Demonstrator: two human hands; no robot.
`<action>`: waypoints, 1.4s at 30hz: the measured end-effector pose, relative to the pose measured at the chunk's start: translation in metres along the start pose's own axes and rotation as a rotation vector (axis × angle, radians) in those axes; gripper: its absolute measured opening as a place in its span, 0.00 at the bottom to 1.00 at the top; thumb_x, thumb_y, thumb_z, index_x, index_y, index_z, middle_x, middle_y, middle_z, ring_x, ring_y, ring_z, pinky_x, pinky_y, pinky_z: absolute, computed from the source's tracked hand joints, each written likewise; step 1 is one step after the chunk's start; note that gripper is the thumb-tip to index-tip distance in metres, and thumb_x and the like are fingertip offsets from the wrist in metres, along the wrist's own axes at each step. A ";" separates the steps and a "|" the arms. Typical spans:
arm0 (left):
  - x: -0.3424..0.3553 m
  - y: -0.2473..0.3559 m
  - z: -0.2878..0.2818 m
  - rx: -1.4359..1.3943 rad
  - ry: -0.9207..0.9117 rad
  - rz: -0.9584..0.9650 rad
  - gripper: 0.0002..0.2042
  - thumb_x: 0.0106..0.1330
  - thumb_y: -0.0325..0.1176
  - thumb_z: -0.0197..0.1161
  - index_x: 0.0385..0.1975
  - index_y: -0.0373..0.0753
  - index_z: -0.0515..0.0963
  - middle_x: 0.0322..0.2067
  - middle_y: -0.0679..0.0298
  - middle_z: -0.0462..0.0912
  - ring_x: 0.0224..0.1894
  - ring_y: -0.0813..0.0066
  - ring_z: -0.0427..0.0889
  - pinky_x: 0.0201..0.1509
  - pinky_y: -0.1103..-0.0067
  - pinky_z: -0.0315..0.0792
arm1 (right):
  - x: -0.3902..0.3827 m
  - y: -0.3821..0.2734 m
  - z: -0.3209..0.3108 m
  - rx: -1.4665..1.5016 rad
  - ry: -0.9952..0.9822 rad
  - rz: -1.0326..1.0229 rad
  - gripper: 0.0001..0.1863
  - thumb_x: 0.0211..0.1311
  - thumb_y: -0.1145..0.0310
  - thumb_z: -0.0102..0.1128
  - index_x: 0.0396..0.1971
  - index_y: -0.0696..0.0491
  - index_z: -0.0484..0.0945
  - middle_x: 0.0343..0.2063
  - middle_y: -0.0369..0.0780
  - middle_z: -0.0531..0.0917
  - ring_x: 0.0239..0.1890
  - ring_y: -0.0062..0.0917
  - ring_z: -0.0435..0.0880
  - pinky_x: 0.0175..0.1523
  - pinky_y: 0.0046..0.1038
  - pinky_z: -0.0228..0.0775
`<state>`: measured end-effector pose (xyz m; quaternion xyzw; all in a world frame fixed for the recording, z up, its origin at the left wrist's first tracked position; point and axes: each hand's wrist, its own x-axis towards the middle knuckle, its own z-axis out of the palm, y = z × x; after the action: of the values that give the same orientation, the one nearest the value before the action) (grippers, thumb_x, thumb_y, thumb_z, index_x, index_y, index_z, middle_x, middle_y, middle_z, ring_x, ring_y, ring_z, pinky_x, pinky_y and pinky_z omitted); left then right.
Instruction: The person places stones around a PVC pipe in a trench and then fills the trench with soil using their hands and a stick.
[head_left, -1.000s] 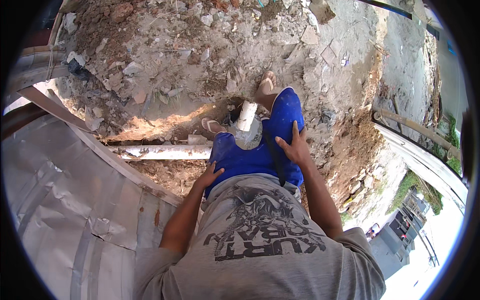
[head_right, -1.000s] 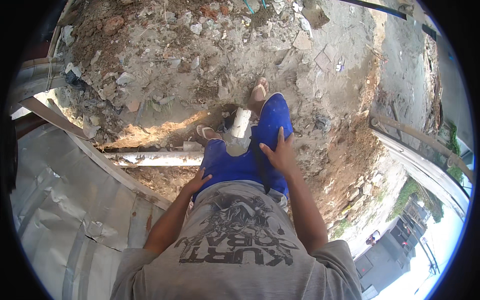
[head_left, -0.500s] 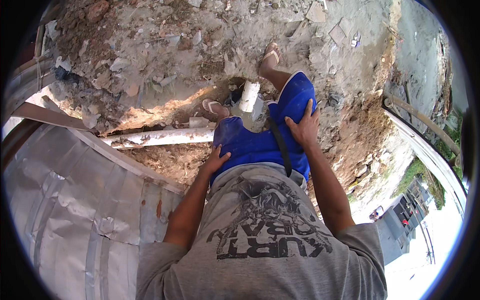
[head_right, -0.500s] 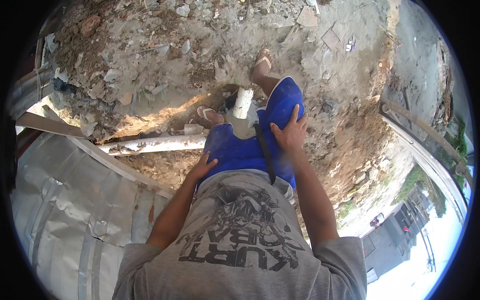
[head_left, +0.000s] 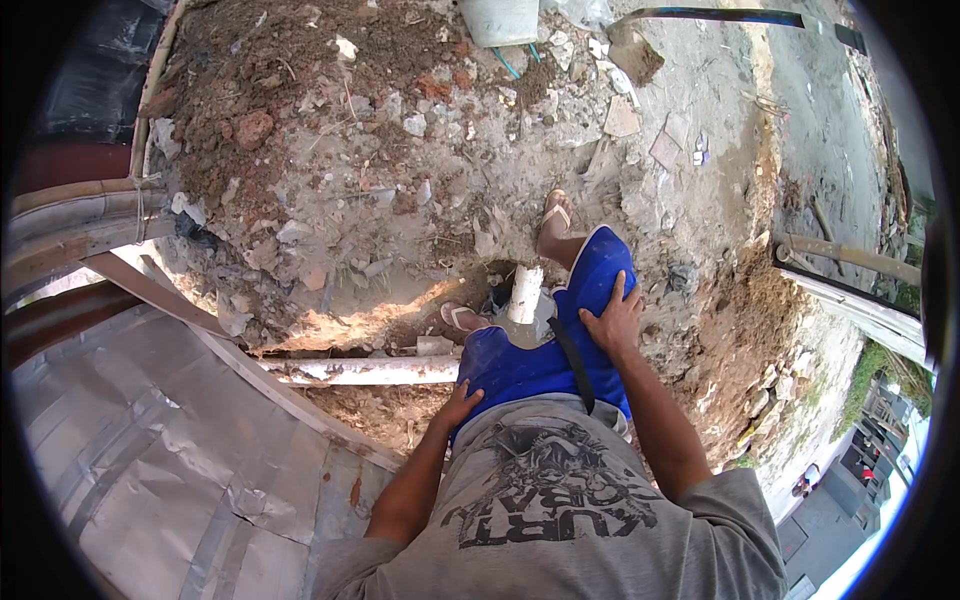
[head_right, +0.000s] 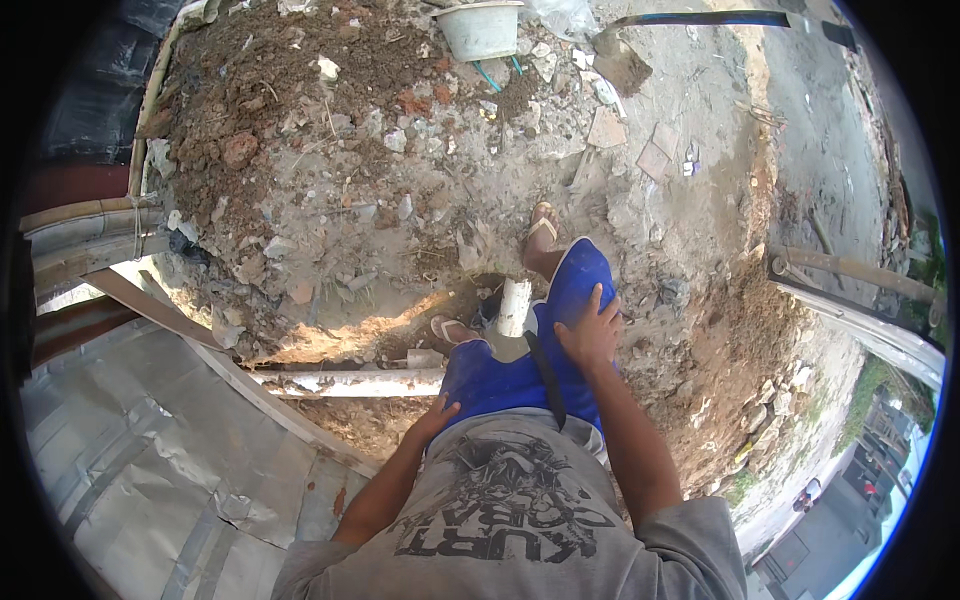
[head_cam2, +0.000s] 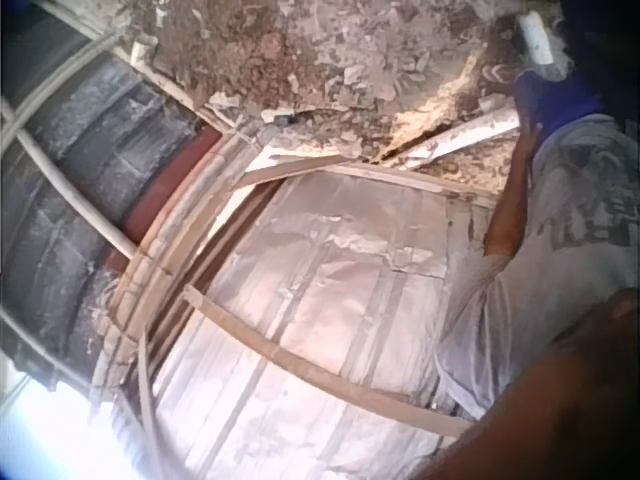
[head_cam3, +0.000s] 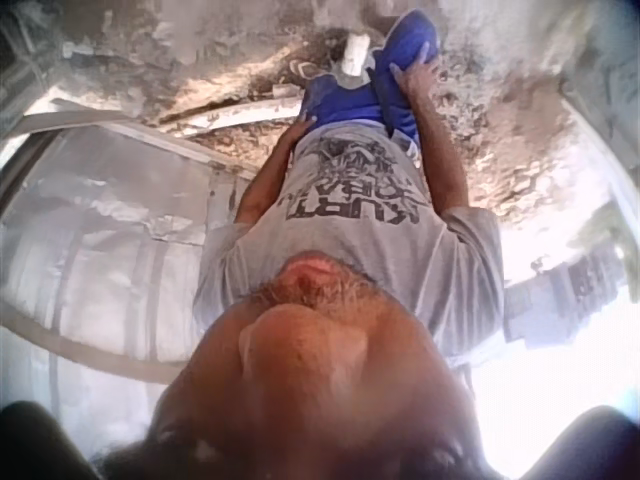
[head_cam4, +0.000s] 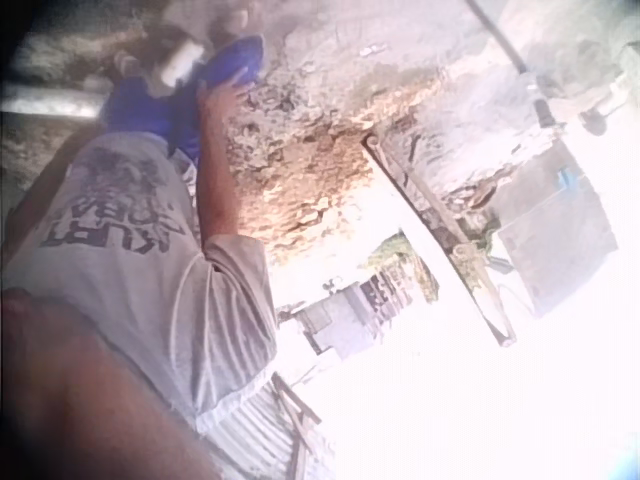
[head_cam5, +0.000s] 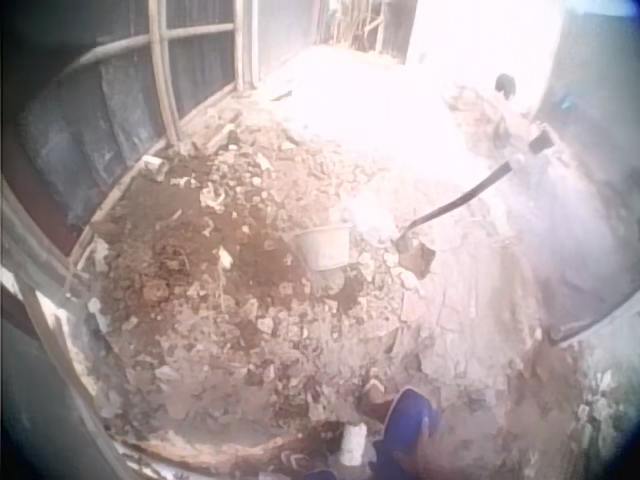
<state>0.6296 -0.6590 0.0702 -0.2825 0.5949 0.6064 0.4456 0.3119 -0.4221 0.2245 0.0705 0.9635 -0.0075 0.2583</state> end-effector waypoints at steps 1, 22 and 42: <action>-0.002 0.007 -0.006 0.004 -0.003 -0.030 0.52 0.66 0.70 0.52 0.74 0.27 0.47 0.74 0.40 0.47 0.78 0.51 0.45 0.79 0.67 0.43 | 0.005 -0.005 0.000 0.034 0.023 -0.014 0.61 0.50 0.48 0.74 0.76 0.47 0.41 0.71 0.62 0.48 0.71 0.63 0.54 0.71 0.53 0.56; 0.017 0.267 -0.103 0.642 -0.383 -0.194 0.37 0.73 0.47 0.56 0.75 0.34 0.52 0.73 0.51 0.60 0.74 0.62 0.59 0.74 0.75 0.54 | 0.070 0.039 -0.054 0.491 -0.213 0.136 0.58 0.49 0.46 0.73 0.76 0.41 0.46 0.71 0.54 0.55 0.70 0.56 0.60 0.69 0.52 0.63; 0.119 0.349 -0.240 0.343 0.241 -0.043 0.31 0.72 0.50 0.57 0.71 0.47 0.60 0.61 0.64 0.72 0.59 0.61 0.73 0.60 0.55 0.69 | -0.182 0.039 0.167 1.444 0.095 0.674 0.42 0.65 0.42 0.58 0.71 0.52 0.62 0.67 0.56 0.67 0.68 0.47 0.69 0.70 0.38 0.62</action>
<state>0.2262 -0.8313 0.0988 -0.2854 0.7323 0.4484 0.4258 0.5562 -0.4156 0.1715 0.5079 0.6575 -0.5482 0.0961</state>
